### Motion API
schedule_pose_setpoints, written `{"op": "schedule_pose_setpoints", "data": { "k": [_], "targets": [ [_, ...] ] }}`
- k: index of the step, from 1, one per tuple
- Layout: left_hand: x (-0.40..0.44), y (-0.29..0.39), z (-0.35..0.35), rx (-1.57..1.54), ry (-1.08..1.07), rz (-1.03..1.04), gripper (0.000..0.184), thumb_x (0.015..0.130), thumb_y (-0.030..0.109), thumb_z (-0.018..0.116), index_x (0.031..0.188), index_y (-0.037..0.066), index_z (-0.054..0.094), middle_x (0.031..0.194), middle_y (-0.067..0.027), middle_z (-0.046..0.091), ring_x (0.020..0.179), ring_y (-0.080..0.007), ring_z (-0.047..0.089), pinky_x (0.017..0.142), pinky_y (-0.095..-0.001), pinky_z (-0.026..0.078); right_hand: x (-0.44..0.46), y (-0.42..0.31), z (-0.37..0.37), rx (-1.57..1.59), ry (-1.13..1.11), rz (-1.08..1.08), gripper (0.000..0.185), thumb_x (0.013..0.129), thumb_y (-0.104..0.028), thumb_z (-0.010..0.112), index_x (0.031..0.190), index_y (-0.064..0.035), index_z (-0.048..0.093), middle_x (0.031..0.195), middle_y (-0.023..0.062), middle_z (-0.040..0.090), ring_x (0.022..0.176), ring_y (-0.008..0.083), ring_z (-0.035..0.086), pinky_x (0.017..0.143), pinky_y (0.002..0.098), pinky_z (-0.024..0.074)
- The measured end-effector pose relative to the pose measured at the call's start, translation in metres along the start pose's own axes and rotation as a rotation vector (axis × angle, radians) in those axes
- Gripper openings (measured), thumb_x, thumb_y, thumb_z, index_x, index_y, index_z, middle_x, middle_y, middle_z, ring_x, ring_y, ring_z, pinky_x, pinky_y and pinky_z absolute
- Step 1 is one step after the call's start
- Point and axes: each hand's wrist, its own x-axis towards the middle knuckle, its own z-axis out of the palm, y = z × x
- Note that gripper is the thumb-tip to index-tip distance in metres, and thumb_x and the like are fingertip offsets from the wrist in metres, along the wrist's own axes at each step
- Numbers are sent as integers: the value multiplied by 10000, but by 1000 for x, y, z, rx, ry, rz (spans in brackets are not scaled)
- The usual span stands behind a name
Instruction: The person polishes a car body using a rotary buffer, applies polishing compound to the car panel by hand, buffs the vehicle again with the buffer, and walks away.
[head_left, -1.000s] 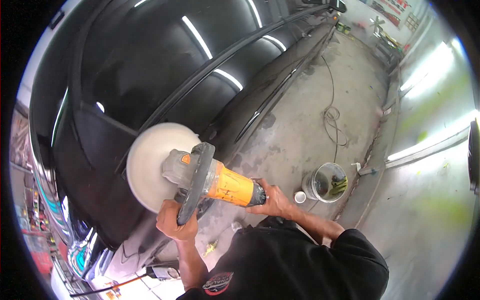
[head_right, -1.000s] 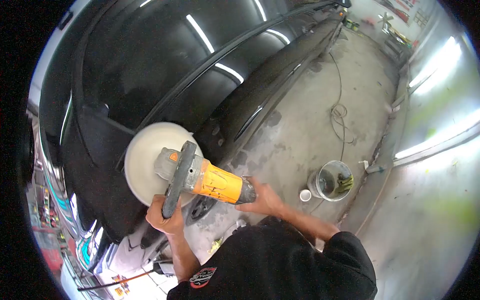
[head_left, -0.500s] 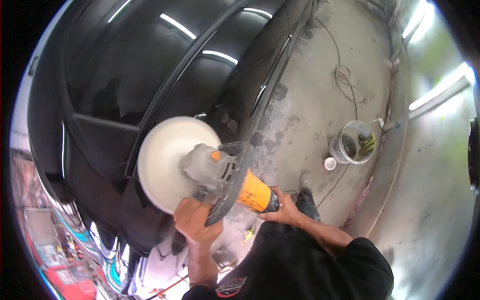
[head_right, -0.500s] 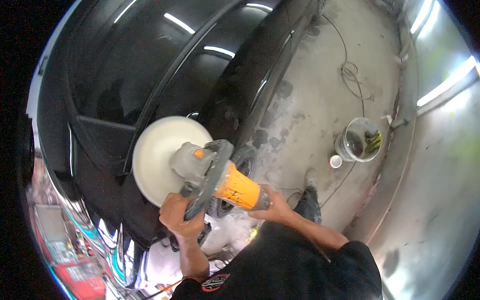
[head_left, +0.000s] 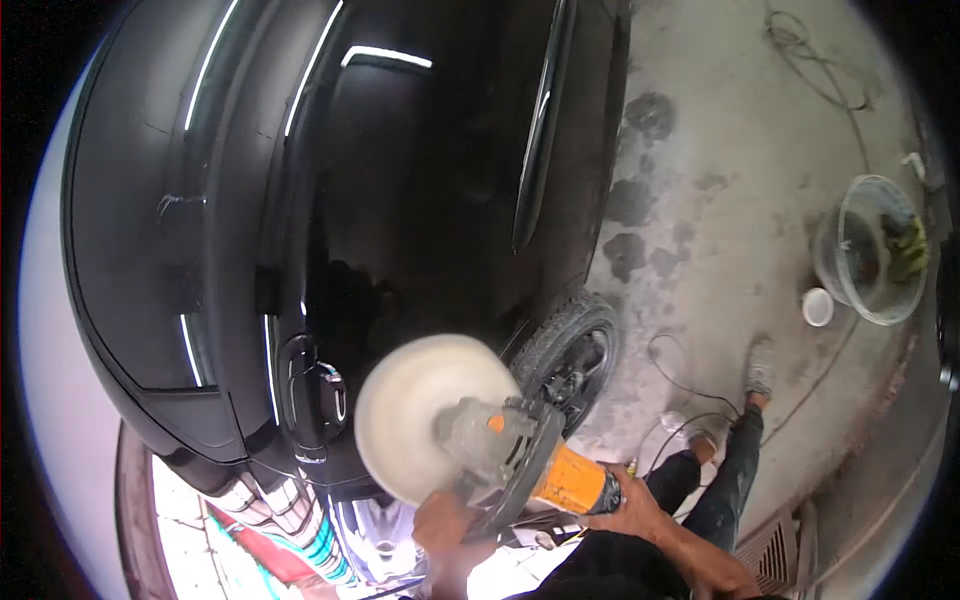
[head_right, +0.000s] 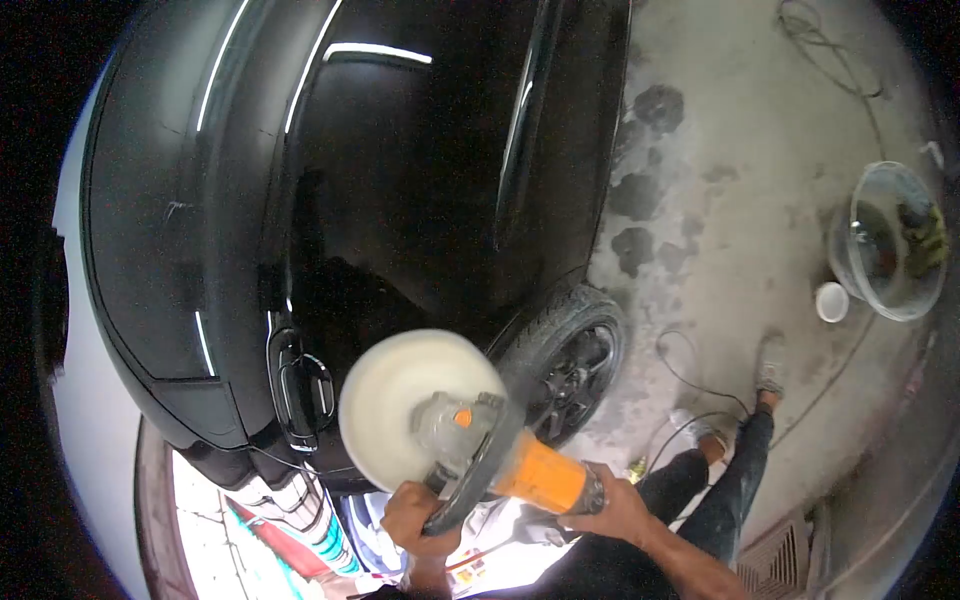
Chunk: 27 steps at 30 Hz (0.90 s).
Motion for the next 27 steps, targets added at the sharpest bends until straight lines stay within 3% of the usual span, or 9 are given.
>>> {"op": "schedule_pose_setpoints", "data": {
  "k": [5, 8, 9, 11, 13, 14, 19, 22, 27],
  "targets": [
    [-10, 6, 29, 82, -48, -114, 142, 591, 10, 697, 636, 6, 562, 574, -112, 547, 486, -249, 546, 494, -333, 438, 31, 12, -37, 45, -122, 19, 1097, 627, -514, 907, 1426, 33, 393, 1208, 252, 657, 1119, 351, 667, 972, 396, 520],
    [26, 17, 33, 76, 5, 14, 144, 660, 19, 661, 709, -21, 531, 604, -138, 562, 518, -250, 561, 513, -353, 454, 47, 6, -58, 38, -146, -18, 1093, 649, -511, 897, 1432, 50, 380, 1223, 268, 644, 1132, 366, 659, 982, 394, 516],
    [25, 6, 39, 52, 145, 84, 184, 710, 49, 670, 764, -16, 507, 633, -138, 565, 546, -253, 574, 529, -356, 458, 53, -9, -68, 40, -140, -37, 1093, 653, -509, 895, 1434, 52, 376, 1224, 270, 643, 1132, 372, 658, 981, 397, 517],
    [45, -4, 35, 8, 199, 172, 277, 795, 122, 702, 858, -1, 462, 686, -138, 570, 611, -255, 598, 562, -360, 465, 71, -33, -84, -10, -150, -57, 1083, 660, -501, 891, 1436, 53, 375, 1217, 280, 640, 1120, 390, 660, 968, 405, 523],
    [85, -2, 27, -116, 132, 190, 331, 865, 185, 735, 887, 18, 450, 721, -142, 584, 669, -245, 613, 594, -364, 474, 87, -60, -98, 3, -104, -137, 1078, 665, -513, 883, 1430, 56, 381, 1204, 287, 642, 1101, 393, 668, 954, 407, 530],
    [103, 3, 31, -107, 207, 180, 345, 876, 212, 742, 863, 22, 455, 723, -135, 589, 668, -238, 613, 607, -357, 481, 95, -70, -104, 10, -81, -179, 1075, 667, -518, 879, 1427, 58, 384, 1197, 291, 642, 1092, 394, 672, 947, 408, 533],
    [143, 14, 28, 67, 356, 81, 391, 875, 288, 763, 877, 33, 467, 746, -124, 601, 691, -235, 612, 648, -342, 507, 121, -101, -129, -48, -34, -304, 1086, 667, -551, 866, 1425, 56, 380, 1120, 288, 658, 1016, 383, 699, 880, 396, 559],
    [147, 17, 29, 8, 241, 149, 371, 890, 282, 749, 896, 30, 477, 761, -124, 603, 691, -230, 612, 635, -341, 506, 117, -95, -134, 9, -83, -271, 1062, 674, -552, 862, 1411, 53, 394, 1119, 283, 659, 1011, 380, 700, 867, 391, 560],
    [155, 29, 36, 31, 97, 144, 240, 783, 92, 758, 800, 3, 535, 644, -119, 586, 568, -233, 586, 543, -341, 459, 102, -78, -126, 100, -109, -163, 973, 662, -469, 898, 1339, 45, 427, 1062, 245, 697, 989, 349, 717, 880, 386, 556]
  ]
}}
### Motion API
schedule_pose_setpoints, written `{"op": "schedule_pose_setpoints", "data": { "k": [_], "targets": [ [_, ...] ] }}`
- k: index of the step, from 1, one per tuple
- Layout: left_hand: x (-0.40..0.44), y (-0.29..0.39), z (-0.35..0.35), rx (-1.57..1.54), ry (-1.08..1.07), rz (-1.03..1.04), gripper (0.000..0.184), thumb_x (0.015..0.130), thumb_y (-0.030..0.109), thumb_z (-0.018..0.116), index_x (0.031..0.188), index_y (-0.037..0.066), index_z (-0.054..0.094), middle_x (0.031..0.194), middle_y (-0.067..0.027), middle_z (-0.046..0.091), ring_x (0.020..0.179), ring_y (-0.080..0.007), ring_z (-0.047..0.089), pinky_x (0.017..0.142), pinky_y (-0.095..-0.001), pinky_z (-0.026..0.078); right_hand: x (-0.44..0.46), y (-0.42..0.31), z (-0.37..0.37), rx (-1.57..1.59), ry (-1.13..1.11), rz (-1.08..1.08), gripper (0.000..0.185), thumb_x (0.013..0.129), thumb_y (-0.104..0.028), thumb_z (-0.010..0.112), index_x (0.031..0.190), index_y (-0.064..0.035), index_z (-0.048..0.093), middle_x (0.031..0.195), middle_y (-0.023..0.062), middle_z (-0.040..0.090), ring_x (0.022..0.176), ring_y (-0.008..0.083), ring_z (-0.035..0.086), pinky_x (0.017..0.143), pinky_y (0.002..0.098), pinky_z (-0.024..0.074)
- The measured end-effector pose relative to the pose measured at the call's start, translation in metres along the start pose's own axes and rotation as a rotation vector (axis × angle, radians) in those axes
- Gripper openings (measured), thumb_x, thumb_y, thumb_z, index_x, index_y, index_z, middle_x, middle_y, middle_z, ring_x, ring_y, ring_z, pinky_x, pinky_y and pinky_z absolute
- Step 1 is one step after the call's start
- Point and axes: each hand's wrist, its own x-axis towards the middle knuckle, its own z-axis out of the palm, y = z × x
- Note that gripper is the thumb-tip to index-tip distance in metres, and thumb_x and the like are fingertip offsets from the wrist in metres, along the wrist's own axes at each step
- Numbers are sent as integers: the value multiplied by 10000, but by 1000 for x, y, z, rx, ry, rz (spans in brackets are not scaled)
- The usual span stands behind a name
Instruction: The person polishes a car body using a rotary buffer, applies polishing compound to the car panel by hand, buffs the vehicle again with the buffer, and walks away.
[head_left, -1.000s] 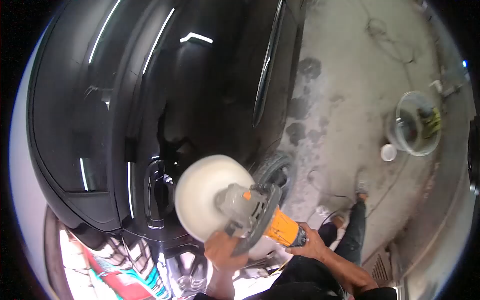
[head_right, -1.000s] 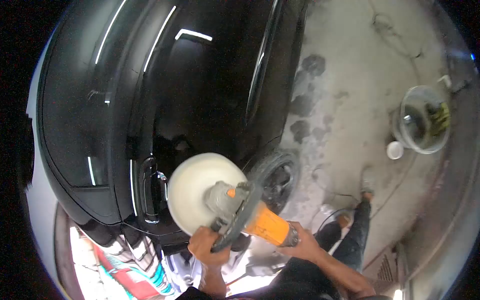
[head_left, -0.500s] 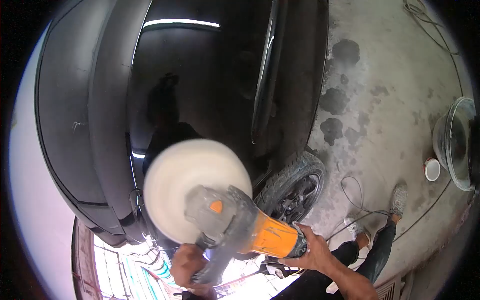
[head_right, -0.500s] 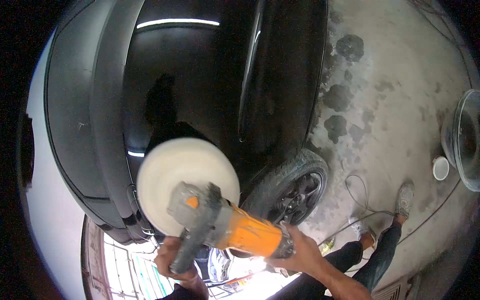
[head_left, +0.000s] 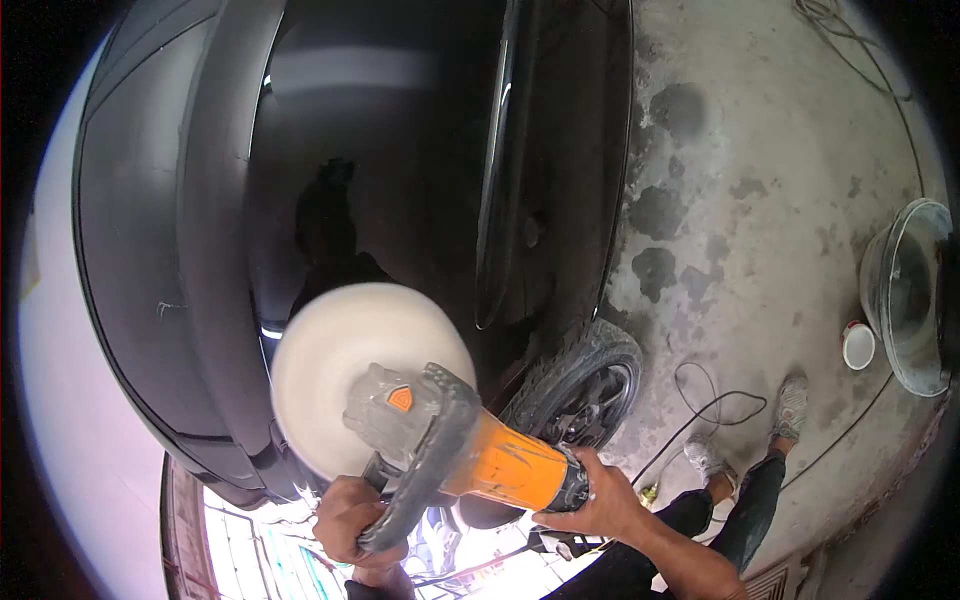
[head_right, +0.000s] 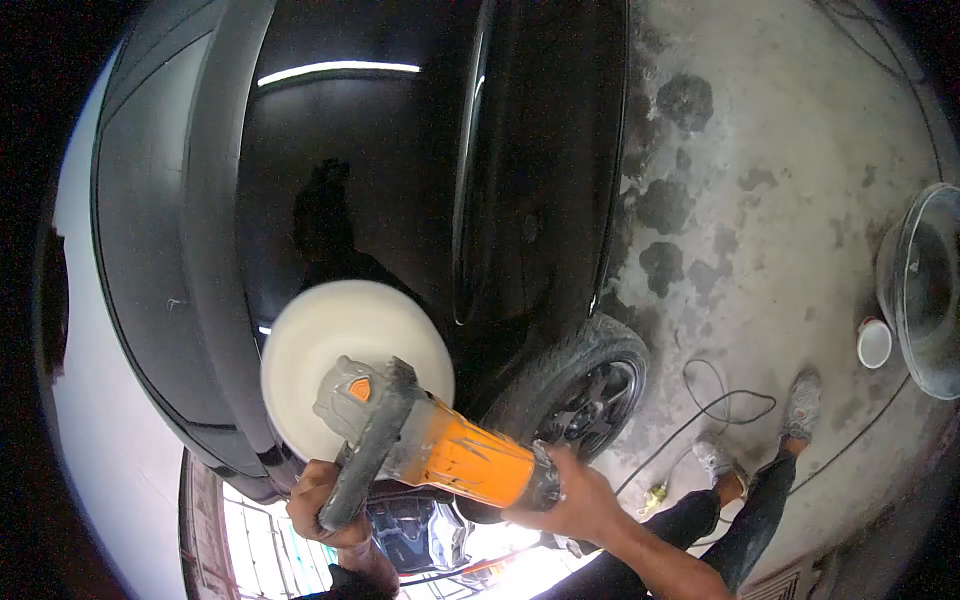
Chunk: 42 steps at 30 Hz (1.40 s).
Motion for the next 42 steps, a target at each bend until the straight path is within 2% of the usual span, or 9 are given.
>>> {"op": "schedule_pose_setpoints", "data": {
  "k": [9, 16, 20, 21, 23, 25, 29, 37, 42],
  "targets": [
    [98, -6, 23, -75, 35, 65, 214, 721, 73, 772, 728, -1, 571, 601, -95, 567, 512, -226, 554, 508, -326, 425, 20, -39, -36, 36, 191, -123, 980, 675, -453, 897, 1345, 85, 426, 1150, 317, 651, 1053, 363, 693, 889, 389, 547],
    [111, -5, 45, -132, 38, 43, 164, 681, 50, 730, 695, -2, 575, 614, -112, 582, 522, -258, 574, 511, -334, 444, 24, -47, -61, 93, 180, -103, 977, 677, -453, 901, 1364, 53, 425, 1173, 266, 667, 1058, 349, 696, 903, 395, 550],
    [68, -7, 38, -83, -30, 9, 323, 735, 116, 856, 925, -60, 662, 799, -157, 700, 689, -282, 670, 653, -399, 521, -2, -16, -56, 52, 33, 48, 1047, 718, -515, 859, 1467, -11, 329, 1084, 254, 676, 905, 345, 709, 838, 421, 564],
    [58, -9, 44, -106, -68, -32, 356, 730, 145, 866, 940, -63, 668, 821, -169, 709, 699, -287, 677, 660, -402, 524, -12, -13, -63, 121, -36, 143, 1068, 712, -517, 860, 1475, 4, 323, 1127, 299, 632, 1001, 369, 670, 877, 446, 532],
    [46, -5, 60, -88, -188, -88, 368, 730, 176, 870, 937, -58, 674, 834, -192, 715, 694, -293, 682, 648, -400, 519, -34, 16, -67, -152, 102, -14, 1015, 703, -532, 851, 1441, 15, 420, 1292, 262, 530, 1224, 429, 504, 1017, 468, 438],
    [40, 7, 87, -151, -331, -89, 319, 736, 161, 858, 887, -41, 663, 800, -196, 701, 659, -290, 670, 614, -390, 503, -62, 62, -92, -215, 407, -116, 869, 750, -509, 822, 1368, 18, 515, 1266, 226, 554, 1174, 411, 522, 997, 475, 448],
    [15, 38, 143, -421, -534, -148, 302, 735, 115, 841, 714, 4, 561, 645, -119, 592, 550, -262, 580, 538, -360, 437, -134, 166, -201, -615, 901, 402, 585, 866, -330, 728, 1290, 32, 552, 1279, 269, 557, 1178, 436, 530, 994, 489, 460],
    [-52, 80, 232, -507, -664, -288, 421, 777, 232, 854, 664, 33, 500, 586, -87, 508, 506, -233, 485, 501, -361, 374, -169, 310, -437, -1648, 546, 908, 913, 773, -288, 788, 1524, -58, 324, 1625, 100, 257, 1119, 384, 568, 821, 461, 576],
    [-81, 81, 261, -448, -713, -318, 339, 751, 234, 858, 699, 39, 586, 609, -105, 558, 515, -265, 532, 505, -353, 401, -155, 354, -507, -1602, 515, 964, 874, 786, -195, 737, 1540, -90, 307, 1613, 112, 279, 1124, 387, 577, 850, 480, 574]
  ]
}}
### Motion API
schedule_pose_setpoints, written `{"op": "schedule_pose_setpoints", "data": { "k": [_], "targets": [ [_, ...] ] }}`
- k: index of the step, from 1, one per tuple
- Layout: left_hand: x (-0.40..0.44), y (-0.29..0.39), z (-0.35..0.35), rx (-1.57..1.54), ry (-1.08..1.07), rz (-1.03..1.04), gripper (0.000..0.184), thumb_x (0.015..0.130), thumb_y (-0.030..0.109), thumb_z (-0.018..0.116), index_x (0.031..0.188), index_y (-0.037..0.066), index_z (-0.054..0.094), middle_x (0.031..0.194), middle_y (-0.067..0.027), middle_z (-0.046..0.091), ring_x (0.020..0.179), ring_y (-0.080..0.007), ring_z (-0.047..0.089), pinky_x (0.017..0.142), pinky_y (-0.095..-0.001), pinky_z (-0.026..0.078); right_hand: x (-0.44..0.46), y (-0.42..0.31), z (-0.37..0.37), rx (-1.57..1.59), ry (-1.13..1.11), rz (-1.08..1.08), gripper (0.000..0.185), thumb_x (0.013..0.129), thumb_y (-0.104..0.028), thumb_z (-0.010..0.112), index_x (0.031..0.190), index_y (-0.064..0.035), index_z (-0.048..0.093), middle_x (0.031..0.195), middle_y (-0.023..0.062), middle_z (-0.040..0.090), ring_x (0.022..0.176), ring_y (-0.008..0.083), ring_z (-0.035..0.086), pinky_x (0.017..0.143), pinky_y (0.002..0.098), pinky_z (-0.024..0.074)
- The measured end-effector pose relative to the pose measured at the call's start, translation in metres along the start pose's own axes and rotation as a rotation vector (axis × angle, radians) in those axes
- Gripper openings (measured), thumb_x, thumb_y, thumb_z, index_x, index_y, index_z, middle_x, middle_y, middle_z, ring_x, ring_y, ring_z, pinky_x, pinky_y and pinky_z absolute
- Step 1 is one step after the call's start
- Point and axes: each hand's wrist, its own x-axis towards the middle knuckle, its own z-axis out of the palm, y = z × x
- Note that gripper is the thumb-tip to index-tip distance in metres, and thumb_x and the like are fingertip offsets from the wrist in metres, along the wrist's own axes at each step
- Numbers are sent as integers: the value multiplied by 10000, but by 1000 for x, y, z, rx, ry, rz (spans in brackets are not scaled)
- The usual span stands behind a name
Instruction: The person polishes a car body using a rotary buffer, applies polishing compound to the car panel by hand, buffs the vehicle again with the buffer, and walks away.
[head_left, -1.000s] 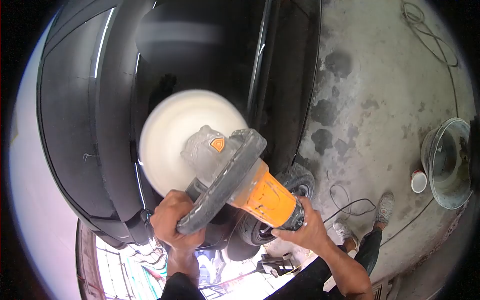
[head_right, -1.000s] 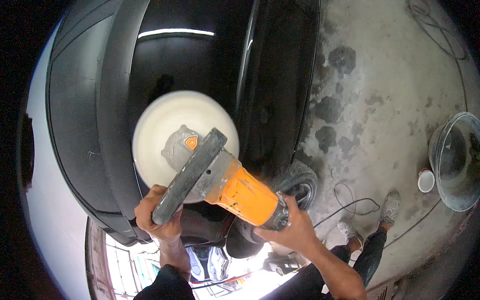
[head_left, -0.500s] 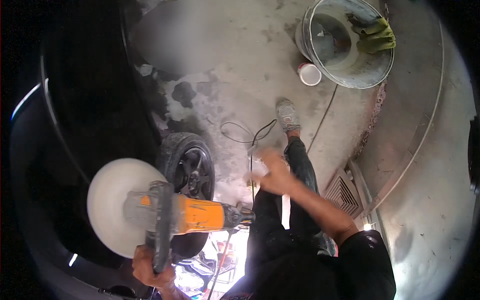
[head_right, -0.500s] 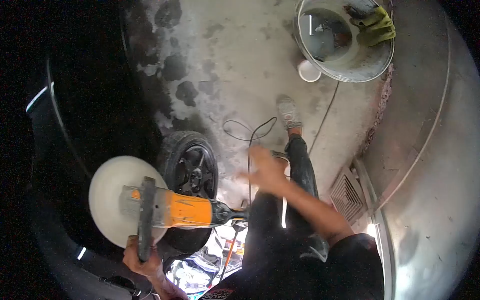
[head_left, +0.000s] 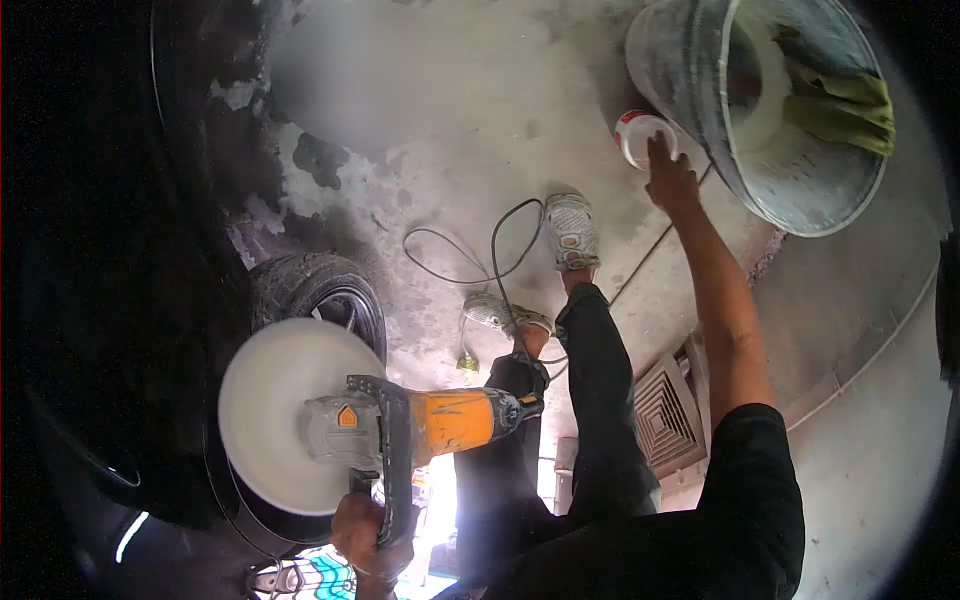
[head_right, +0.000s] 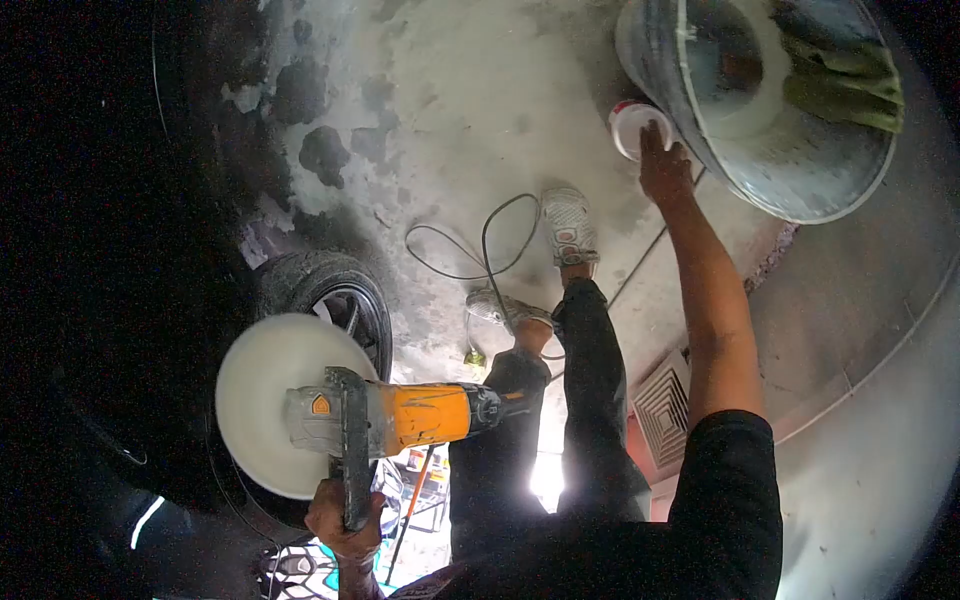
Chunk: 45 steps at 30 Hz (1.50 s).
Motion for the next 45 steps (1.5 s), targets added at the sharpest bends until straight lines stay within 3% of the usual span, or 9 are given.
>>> {"op": "schedule_pose_setpoints", "data": {
  "k": [6, 8, 9, 13, 24, 30, 34, 38, 45],
  "targets": [
    [-47, -42, 16, -104, -457, -228, 163, 873, 209, 693, 967, 82, 733, 878, -95, 706, 773, -262, 665, 713, -423, 529, 25, 33, 81, -4, 390, -334, 576, 863, -551, 608, 1104, -28, 601, 1027, 118, 598, 773, 286, 641, 649, 387, 551],
    [-41, -63, 50, -70, -133, -105, 163, 733, 133, 802, 808, 56, 680, 654, -79, 593, 574, -271, 597, 543, -423, 443, 46, 43, 150, -75, 662, -290, 711, 891, -696, 561, 931, -4, 717, 800, 113, 708, 629, 248, 666, 565, 348, 543],
    [-34, -57, 49, -57, -160, -202, 165, 782, 161, 783, 867, 57, 688, 704, -93, 607, 633, -269, 614, 584, -418, 460, 41, 36, 125, -154, 466, -242, 484, 925, -345, 594, 1206, 45, 650, 1120, 223, 699, 865, 315, 723, 687, 402, 590],
    [-30, -34, 46, -79, -238, -395, 254, 909, 267, 720, 1040, 50, 703, 867, -134, 664, 808, -271, 662, 720, -403, 520, 83, 58, 253, 94, 116, 17, 553, 963, -213, 620, 1448, -2, 457, 1432, 191, 526, 1198, 404, 579, 1018, 481, 477],
    [-37, -36, 72, -121, -131, -478, 272, 854, 245, 792, 946, 7, 696, 746, -144, 649, 681, -291, 657, 634, -396, 516, 67, 39, 180, 96, -201, -68, 587, 964, -207, 604, 1495, -44, 417, 1547, 167, 410, 1410, 336, 409, 1142, 504, 333],
    [-49, -31, 71, -123, -91, -486, 281, 868, 252, 777, 983, 11, 689, 813, -153, 666, 756, -303, 678, 682, -412, 529, 15, 12, 138, 458, 253, -94, 733, 976, -298, 614, 1569, -49, 263, 1606, 172, 313, 1460, 334, 337, 1159, 478, 286],
    [-56, -18, 47, -190, -99, -554, 311, 886, 281, 754, 1026, 11, 692, 949, -153, 696, 876, -300, 694, 766, -401, 551, -63, -46, 18, 1022, 38, 208, 578, 987, -335, 588, 1360, 102, 520, 1410, 286, 524, 1341, 407, 466, 1124, 442, 349],
    [-73, -6, 25, -276, -78, -625, 373, 917, 359, 704, 1085, 26, 679, 1045, -160, 693, 1021, -313, 673, 891, -403, 537, -124, -118, -110, 1982, -273, 500, 651, 964, -542, 579, 1376, -40, 530, 1380, 97, 585, 1140, 277, 584, 970, 408, 455],
    [-129, -4, 1, -202, 129, -429, 310, 884, 296, 753, 1039, 38, 676, 913, -148, 710, 872, -331, 709, 738, -409, 564, -171, -265, -474, 2619, -635, -375, 616, 1038, -463, 455, 1471, -26, 435, 1420, 124, 537, 1188, 286, 557, 1023, 439, 442]
  ]
}}
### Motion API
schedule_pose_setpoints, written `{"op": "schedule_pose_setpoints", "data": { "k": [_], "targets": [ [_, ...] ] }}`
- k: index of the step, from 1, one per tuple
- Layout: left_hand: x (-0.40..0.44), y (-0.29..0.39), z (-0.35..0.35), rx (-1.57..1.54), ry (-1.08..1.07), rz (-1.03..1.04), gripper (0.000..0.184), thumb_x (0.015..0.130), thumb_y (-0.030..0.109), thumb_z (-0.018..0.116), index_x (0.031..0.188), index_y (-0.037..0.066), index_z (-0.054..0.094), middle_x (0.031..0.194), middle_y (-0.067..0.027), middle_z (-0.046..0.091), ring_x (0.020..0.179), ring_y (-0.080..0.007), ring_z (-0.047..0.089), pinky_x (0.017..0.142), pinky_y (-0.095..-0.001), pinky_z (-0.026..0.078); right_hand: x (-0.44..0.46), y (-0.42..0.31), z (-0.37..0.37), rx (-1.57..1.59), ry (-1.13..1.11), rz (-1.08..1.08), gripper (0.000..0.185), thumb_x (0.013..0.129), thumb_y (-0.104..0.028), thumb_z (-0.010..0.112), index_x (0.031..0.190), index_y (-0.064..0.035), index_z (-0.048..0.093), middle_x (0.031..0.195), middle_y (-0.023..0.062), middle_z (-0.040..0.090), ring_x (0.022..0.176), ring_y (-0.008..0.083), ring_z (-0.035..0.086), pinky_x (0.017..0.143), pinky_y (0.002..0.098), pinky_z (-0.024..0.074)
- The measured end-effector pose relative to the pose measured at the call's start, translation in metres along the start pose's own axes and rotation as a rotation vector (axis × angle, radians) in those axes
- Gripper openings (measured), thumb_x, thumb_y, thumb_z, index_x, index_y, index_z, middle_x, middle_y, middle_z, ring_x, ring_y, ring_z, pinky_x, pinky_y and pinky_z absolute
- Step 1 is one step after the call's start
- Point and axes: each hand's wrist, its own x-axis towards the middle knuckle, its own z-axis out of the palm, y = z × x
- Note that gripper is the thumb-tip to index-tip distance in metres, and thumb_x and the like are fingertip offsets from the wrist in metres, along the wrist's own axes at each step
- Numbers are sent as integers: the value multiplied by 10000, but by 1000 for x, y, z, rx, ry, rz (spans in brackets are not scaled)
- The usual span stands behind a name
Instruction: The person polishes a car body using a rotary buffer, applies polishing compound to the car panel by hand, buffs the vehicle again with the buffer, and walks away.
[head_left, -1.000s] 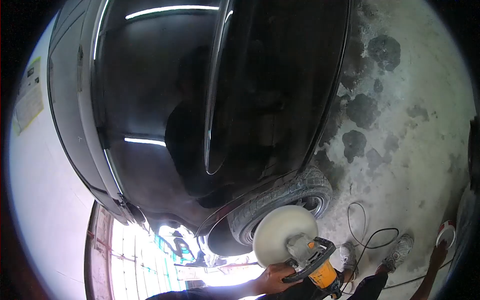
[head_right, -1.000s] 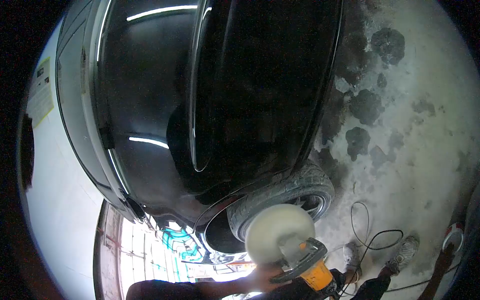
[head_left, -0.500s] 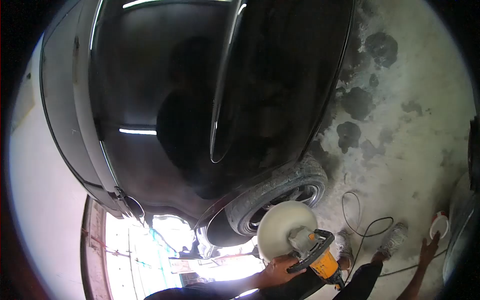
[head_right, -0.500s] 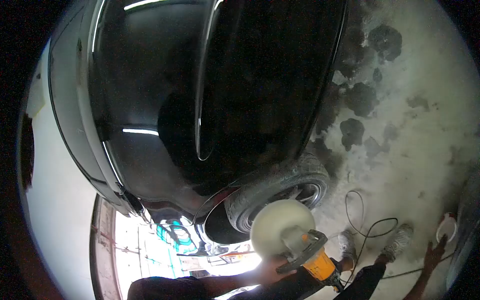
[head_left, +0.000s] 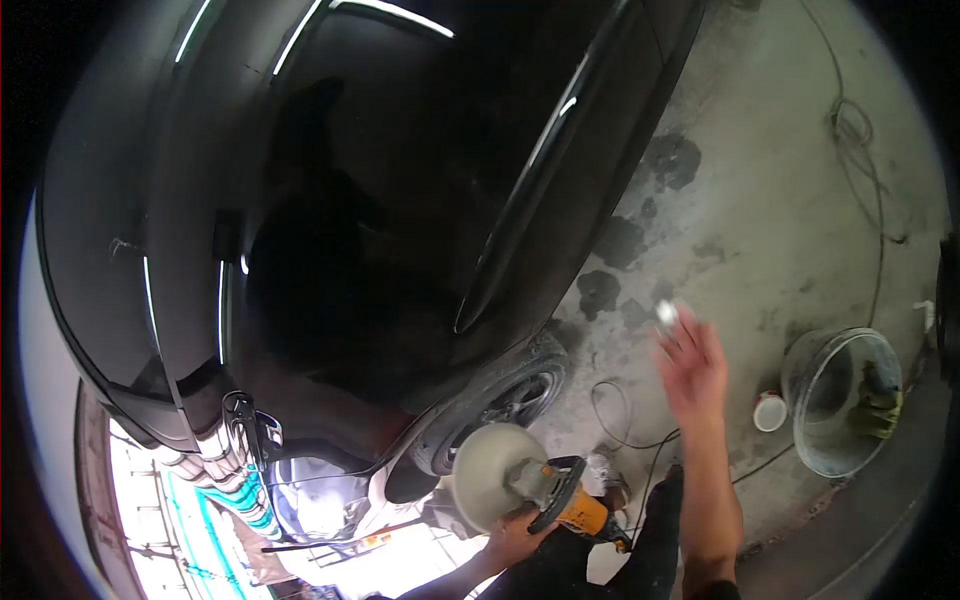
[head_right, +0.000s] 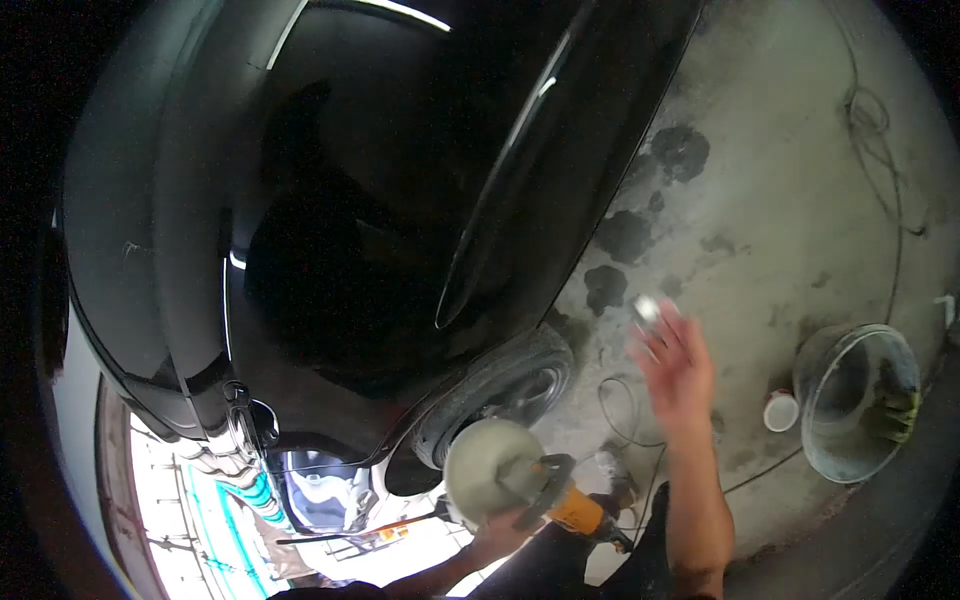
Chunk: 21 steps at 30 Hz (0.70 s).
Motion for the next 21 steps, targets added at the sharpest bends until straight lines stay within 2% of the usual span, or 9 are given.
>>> {"op": "schedule_pose_setpoints", "data": {
  "k": [1, 4, 7, 8, 10, 12, 14, 17, 21],
  "targets": [
    [-3, 4, -7, -75, 64, 28, 295, 860, 293, 776, 963, 36, 675, 818, -150, 692, 783, -332, 706, 659, -411, 546, 8, -14, 61, -4, -110, -48, 581, 1045, -423, 457, 1468, -25, 437, 1423, 122, 535, 1180, 279, 562, 1003, 438, 469],
    [-23, 12, -27, -122, 62, -61, 304, 836, 299, 797, 880, 29, 665, 773, -151, 673, 680, -342, 679, 600, -428, 513, 40, -39, 198, -215, -306, -307, 550, 1013, -380, 560, 1431, -28, 500, 1390, 105, 555, 1162, 249, 564, 945, 401, 519],
    [-44, 3, -28, -112, 144, -46, 340, 811, 306, 817, 810, 18, 636, 741, -154, 643, 634, -345, 646, 573, -427, 485, 83, -40, 293, -387, -288, -631, 506, 987, -360, 600, 1353, -10, 575, 1362, 120, 571, 1100, 258, 585, 938, 389, 503],
    [-50, -1, -25, -124, 179, -39, 346, 810, 307, 818, 804, 16, 629, 736, -154, 639, 631, -347, 642, 574, -425, 486, 100, -36, 311, -432, -275, -765, 491, 985, -346, 598, 1331, 2, 587, 1365, 144, 566, 1092, 284, 585, 934, 403, 497],
    [-59, 3, -24, -152, 170, -80, 348, 805, 298, 819, 798, 11, 622, 736, -162, 629, 644, -367, 636, 580, -434, 487, 131, -30, 325, -1019, -216, -1205, 458, 986, -296, 564, 1328, 9, 569, 1377, 209, 529, 1141, 366, 562, 958, 436, 469],
    [-63, 14, -39, -174, 154, -117, 338, 805, 288, 819, 803, 10, 625, 739, -166, 625, 650, -375, 634, 582, -437, 489, 149, -7, 298, -1240, -265, -1572, 357, 980, -221, 526, 1244, 2, 614, 1255, 267, 569, 1143, 429, 564, 1012, 436, 437],
    [-63, 12, -39, -215, 200, -40, 326, 808, 280, 815, 811, 10, 632, 750, -175, 626, 665, -376, 636, 589, -440, 490, 119, -6, 290, -1199, -319, -1302, 370, 982, -210, 529, 1270, 12, 596, 1251, 262, 577, 1148, 407, 565, 1027, 433, 429],
    [-68, 5, -39, -226, 221, 3, 306, 813, 269, 809, 820, 12, 643, 767, -186, 633, 695, -379, 643, 602, -441, 496, 145, -23, 287, -856, -62, -999, 377, 970, -199, 538, 1259, 34, 601, 1293, 244, 575, 1228, 379, 547, 1064, 419, 406],
    [-70, 1, -49, -239, 233, -6, 288, 807, 255, 810, 821, 16, 651, 784, -191, 645, 722, -386, 651, 618, -442, 504, 143, -39, 310, -1137, -138, -1123, 408, 928, -159, 546, 1279, 44, 592, 1356, 211, 551, 1261, 370, 531, 1091, 412, 381]
  ]
}}
